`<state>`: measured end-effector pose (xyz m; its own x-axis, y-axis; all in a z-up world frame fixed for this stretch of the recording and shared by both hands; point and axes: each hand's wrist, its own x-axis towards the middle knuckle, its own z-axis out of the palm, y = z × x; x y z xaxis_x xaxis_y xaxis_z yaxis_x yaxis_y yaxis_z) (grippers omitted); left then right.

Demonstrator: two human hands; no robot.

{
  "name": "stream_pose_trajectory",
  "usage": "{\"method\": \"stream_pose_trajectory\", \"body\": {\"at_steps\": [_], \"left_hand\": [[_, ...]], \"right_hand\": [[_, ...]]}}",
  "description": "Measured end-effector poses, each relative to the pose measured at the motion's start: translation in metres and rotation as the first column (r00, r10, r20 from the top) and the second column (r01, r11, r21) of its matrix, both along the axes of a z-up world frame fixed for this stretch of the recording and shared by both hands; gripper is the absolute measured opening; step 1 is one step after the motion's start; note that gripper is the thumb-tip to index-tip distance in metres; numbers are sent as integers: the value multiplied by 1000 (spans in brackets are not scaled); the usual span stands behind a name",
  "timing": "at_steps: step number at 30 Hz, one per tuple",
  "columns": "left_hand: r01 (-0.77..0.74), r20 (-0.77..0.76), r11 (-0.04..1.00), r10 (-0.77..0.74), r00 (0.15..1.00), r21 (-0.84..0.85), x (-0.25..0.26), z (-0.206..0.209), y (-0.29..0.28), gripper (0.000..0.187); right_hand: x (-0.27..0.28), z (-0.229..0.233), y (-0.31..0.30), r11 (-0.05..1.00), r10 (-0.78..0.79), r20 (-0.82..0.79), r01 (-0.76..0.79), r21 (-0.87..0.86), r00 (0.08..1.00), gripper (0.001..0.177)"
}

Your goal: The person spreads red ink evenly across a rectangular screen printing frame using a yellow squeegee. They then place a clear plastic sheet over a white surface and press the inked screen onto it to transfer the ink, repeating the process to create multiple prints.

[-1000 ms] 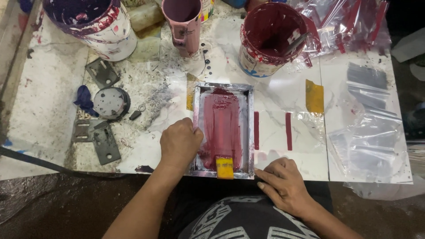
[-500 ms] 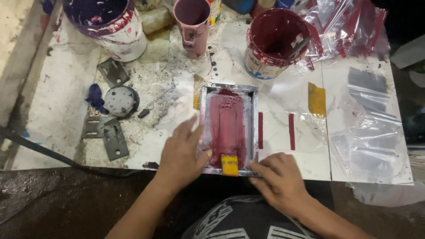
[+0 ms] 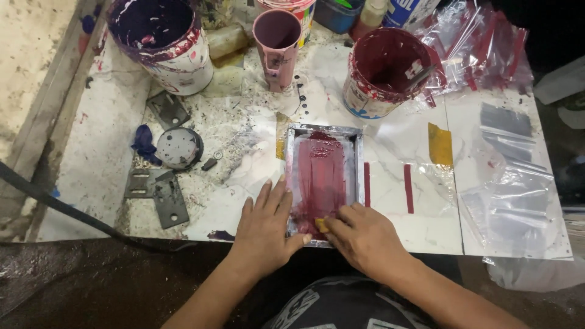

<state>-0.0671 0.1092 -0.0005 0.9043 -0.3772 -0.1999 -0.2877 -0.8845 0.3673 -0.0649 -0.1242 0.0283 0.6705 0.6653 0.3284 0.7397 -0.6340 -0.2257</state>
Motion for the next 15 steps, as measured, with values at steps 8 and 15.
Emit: {"method": "stream_pose_trajectory", "body": {"at_steps": [8,15], "left_hand": [[17,-71,993,-9,997,114,7,11,-6,112],[-20,-191,999,25,981,28,5,46,-14,102]], "right_hand": [[42,30,1,966,-253,-500,184,-183,828,14],[110,-22,-12,922,-373,-255,327,-206,892,13]]}}
